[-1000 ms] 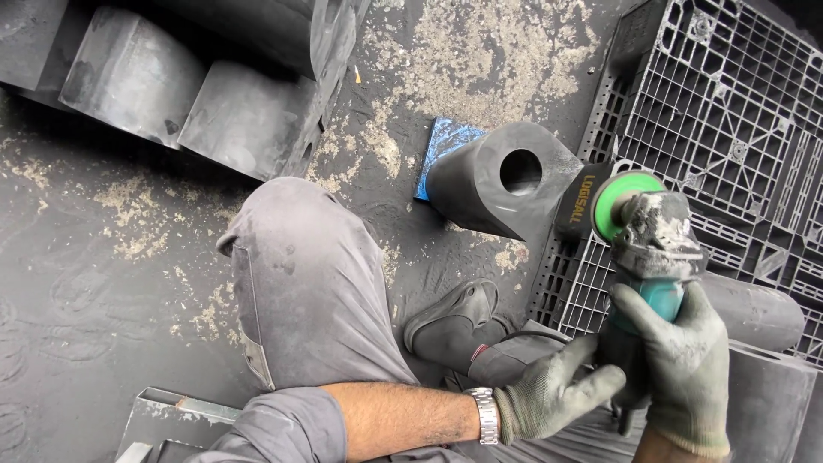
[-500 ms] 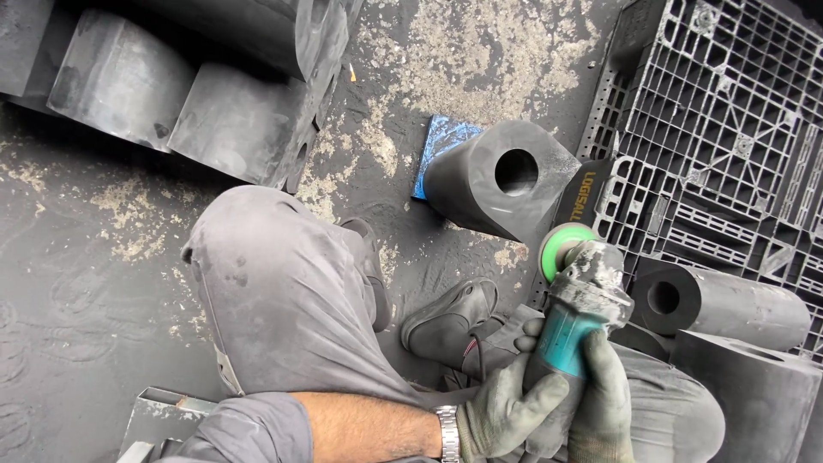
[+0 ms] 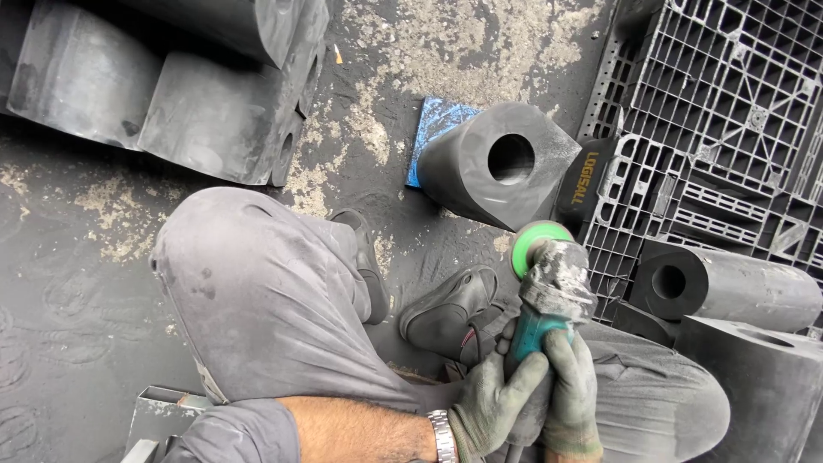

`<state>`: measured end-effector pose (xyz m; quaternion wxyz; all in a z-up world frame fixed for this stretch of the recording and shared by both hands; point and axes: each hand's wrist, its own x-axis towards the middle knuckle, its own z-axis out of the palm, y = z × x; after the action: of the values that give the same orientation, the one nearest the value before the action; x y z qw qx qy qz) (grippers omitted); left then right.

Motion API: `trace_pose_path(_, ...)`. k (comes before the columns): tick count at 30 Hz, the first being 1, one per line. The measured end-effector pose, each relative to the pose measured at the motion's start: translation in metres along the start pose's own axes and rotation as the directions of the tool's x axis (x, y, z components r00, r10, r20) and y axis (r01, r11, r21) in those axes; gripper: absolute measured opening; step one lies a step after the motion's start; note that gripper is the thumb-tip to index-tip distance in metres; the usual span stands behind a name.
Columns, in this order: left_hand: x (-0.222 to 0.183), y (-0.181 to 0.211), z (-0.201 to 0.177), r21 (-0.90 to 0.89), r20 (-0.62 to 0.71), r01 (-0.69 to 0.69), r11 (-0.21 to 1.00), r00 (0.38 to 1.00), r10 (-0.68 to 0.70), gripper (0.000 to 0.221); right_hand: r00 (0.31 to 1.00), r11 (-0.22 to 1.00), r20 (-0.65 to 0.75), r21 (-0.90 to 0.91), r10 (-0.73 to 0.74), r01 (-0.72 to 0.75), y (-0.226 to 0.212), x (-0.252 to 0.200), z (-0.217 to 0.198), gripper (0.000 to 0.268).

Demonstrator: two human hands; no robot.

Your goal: A person uses a handheld angle grinder to shape and smooth various rubber industrial components on a workshop floor.

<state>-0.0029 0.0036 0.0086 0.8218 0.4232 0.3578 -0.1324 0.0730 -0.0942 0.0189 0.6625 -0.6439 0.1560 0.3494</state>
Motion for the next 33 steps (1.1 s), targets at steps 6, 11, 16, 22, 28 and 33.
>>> trace_pose_path(6,0.007,-0.017,-0.002,0.013,-0.013,0.002,1.000,1.000,-0.002,0.058,0.999,0.997,-0.028,-0.080,0.019,-0.021,-0.004,0.007,0.007,0.049)
trace_pose_path(11,0.010,-0.017,-0.004,0.046,-0.006,0.056,0.997,0.998,-0.056,0.061,0.999,0.996,-0.030,-0.083,0.032,-0.035,-0.001,0.012,0.004,0.048)
trace_pose_path(16,0.013,-0.020,-0.005,-0.025,-0.048,-0.014,1.000,0.999,0.013,0.059,0.999,0.995,0.023,-0.102,0.026,-0.024,-0.013,0.019,0.016,0.048)
trace_pose_path(22,0.014,-0.006,0.000,0.044,-0.018,-0.092,0.995,0.996,0.093,0.052,0.998,0.997,0.019,0.048,0.053,-0.054,-0.009,0.015,0.009,0.051)
trace_pose_path(28,0.016,0.009,-0.006,-0.099,-0.026,-0.225,0.969,0.974,0.224,0.050,0.996,0.999,0.085,-0.035,0.036,-0.033,-0.011,0.029,0.008,0.050)
trace_pose_path(33,0.020,0.002,-0.003,-0.056,0.055,-0.145,0.988,0.987,0.148,0.051,1.000,0.999,-0.009,-0.041,0.018,-0.018,-0.013,0.022,0.007,0.049)
